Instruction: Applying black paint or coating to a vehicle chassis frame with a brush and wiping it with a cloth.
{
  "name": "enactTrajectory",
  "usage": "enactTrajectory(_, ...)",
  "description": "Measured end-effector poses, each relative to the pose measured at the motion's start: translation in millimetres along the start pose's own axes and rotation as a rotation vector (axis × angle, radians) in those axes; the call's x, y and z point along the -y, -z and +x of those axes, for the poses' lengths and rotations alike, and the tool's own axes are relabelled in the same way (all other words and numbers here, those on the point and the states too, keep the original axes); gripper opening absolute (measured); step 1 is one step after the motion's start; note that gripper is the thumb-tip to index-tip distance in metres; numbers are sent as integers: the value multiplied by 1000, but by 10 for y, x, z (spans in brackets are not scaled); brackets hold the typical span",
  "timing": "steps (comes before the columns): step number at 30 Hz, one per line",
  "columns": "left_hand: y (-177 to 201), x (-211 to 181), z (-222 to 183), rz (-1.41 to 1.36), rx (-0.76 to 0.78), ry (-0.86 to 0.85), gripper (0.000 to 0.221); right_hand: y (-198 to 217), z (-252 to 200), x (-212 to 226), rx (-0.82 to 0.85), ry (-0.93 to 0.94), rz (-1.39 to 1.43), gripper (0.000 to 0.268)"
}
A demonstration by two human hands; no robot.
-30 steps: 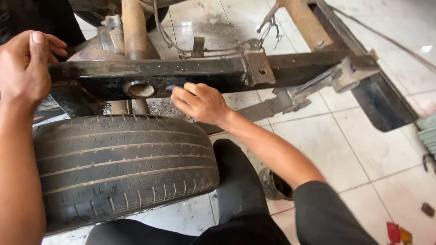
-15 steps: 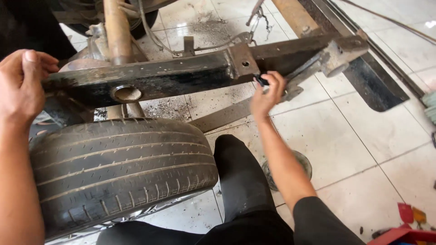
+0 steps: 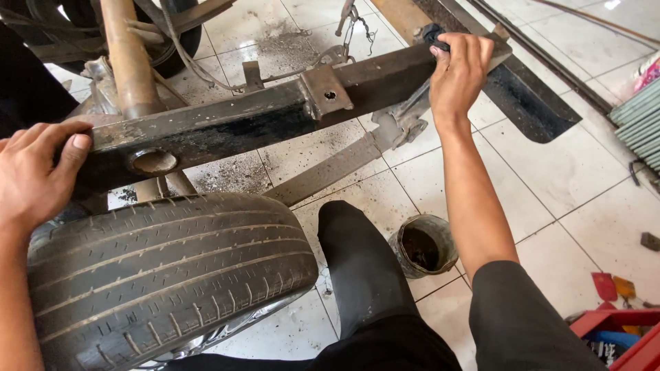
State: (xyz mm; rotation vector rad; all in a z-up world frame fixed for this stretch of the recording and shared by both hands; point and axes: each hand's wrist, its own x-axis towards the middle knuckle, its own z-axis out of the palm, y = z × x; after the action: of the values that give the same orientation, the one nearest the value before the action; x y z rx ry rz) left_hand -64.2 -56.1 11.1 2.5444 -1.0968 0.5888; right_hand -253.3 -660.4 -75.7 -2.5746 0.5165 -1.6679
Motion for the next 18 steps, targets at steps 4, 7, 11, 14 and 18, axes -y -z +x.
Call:
enactTrajectory(4, -154, 207, 9, -94, -6, -3, 27, 79, -423, 25, -77, 43, 36, 29)
enactTrajectory(7, -166, 235, -11, -124, -17, -28, 26, 260, -709, 62, -1, 165, 47, 37)
enactTrajectory(11, -274, 424, 7, -234, 35, 9, 27, 231, -663, -201, 53, 34, 215, 29)
enactTrajectory(14, -390, 485, -35, -312, 31, 18, 30, 398, -598, 211, 2, 67, 166, 34)
enactTrajectory(18, -389, 448, -40, -295, 7, -35, 30, 340, -859, 196, 109, 63, 219, 34)
